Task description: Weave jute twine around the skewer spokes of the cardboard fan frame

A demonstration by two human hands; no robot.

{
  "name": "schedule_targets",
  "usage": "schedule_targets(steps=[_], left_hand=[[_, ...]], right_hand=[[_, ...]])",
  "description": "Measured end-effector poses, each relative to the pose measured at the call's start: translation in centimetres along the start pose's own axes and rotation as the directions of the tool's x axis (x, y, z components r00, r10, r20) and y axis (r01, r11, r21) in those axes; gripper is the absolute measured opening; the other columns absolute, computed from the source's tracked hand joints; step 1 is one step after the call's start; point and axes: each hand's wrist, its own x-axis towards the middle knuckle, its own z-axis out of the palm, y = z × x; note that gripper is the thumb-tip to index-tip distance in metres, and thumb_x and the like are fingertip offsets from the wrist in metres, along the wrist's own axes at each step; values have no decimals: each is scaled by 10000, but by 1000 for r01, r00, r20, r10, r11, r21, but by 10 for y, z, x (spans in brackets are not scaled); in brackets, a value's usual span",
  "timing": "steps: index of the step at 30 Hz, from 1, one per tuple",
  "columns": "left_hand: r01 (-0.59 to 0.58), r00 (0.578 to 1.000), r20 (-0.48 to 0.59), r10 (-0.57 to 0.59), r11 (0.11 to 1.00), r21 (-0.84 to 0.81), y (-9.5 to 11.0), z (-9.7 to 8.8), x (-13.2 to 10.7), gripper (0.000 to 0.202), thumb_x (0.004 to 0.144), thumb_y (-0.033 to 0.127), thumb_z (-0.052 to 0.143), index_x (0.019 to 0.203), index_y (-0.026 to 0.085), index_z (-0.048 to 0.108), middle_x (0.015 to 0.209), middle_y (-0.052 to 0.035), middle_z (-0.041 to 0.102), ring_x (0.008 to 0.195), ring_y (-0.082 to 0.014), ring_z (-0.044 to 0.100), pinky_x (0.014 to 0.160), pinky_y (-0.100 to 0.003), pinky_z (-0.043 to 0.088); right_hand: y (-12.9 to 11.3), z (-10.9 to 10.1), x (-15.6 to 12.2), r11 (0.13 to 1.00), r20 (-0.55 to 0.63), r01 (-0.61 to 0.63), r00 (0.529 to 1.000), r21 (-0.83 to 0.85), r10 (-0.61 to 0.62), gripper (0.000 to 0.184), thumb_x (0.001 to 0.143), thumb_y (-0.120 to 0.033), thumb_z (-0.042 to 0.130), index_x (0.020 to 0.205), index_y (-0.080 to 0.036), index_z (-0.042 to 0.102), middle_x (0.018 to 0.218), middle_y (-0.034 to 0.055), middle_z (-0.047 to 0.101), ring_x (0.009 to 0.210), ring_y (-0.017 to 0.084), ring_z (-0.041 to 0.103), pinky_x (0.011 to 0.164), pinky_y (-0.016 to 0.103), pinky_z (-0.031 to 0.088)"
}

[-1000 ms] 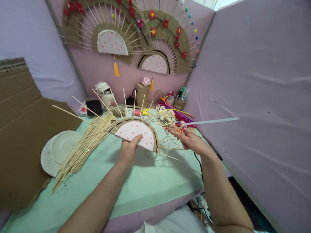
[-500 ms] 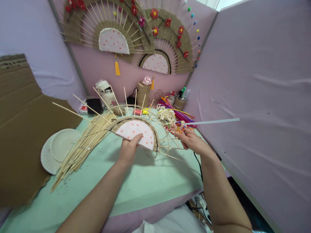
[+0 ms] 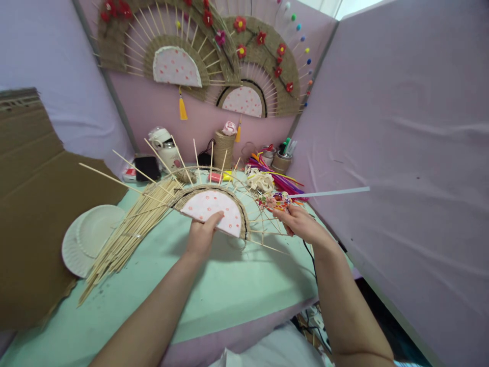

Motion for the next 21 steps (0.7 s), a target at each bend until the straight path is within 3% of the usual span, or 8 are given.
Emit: schedule_targets(steps=[6,10,12,14,17,21], left_hand=[[7,1000,-13,-7,1000,-12,1,0,0,344,622,159,761,952,161,664,1033,-84,703,915,-189,650,741,-254,521],[0,1000,-31,0,1000,-24,2,0,1,337,614,142,757,940,159,674,1009,-78,713,906,-188,656,736,-253,521],[0,1000,-29,-1,999,-42,3,1,2,332,615,136,757,936,162,678,975,-68,719,883,-176,658,721,-241,518],[8,999,-34,-10,998,-65,5,1,3,326,616,126,753,932,163,681,937,-57,723,851,-160,659,699,-223,512],[25,998,-51,-30,994,-105,8,2,4,323,613,106,744,925,165,681,885,-40,724,793,-140,657,654,-200,502],[45,996,-64,-57,984,-170,13,3,5,316,623,82,720,924,168,679,832,-13,717,716,-111,648,605,-173,493]], right_hand=[[3,1,-4,999,-66,-4,998,35,6,488,829,-571,491,497,-230,382,388,-27,451,458,135,454,553,276,354],[20,-11,-13,996,-276,-41,959,79,61,455,823,-569,474,530,-225,423,432,-4,491,441,139,445,493,273,335],[39,-20,-16,993,-386,-98,915,61,114,401,818,-538,476,573,-221,465,454,2,501,458,153,465,490,273,334],[65,-26,-16,987,-417,-160,897,-3,144,331,804,-494,496,628,-214,510,470,3,508,490,175,499,496,273,345],[111,-24,-9,973,-363,-180,924,-142,118,235,777,-419,531,765,-191,587,612,24,595,622,204,571,551,272,392],[151,-7,3,879,-272,-340,928,-336,255,344,831,-416,495,967,-129,627,877,134,644,801,248,614,646,307,428]])
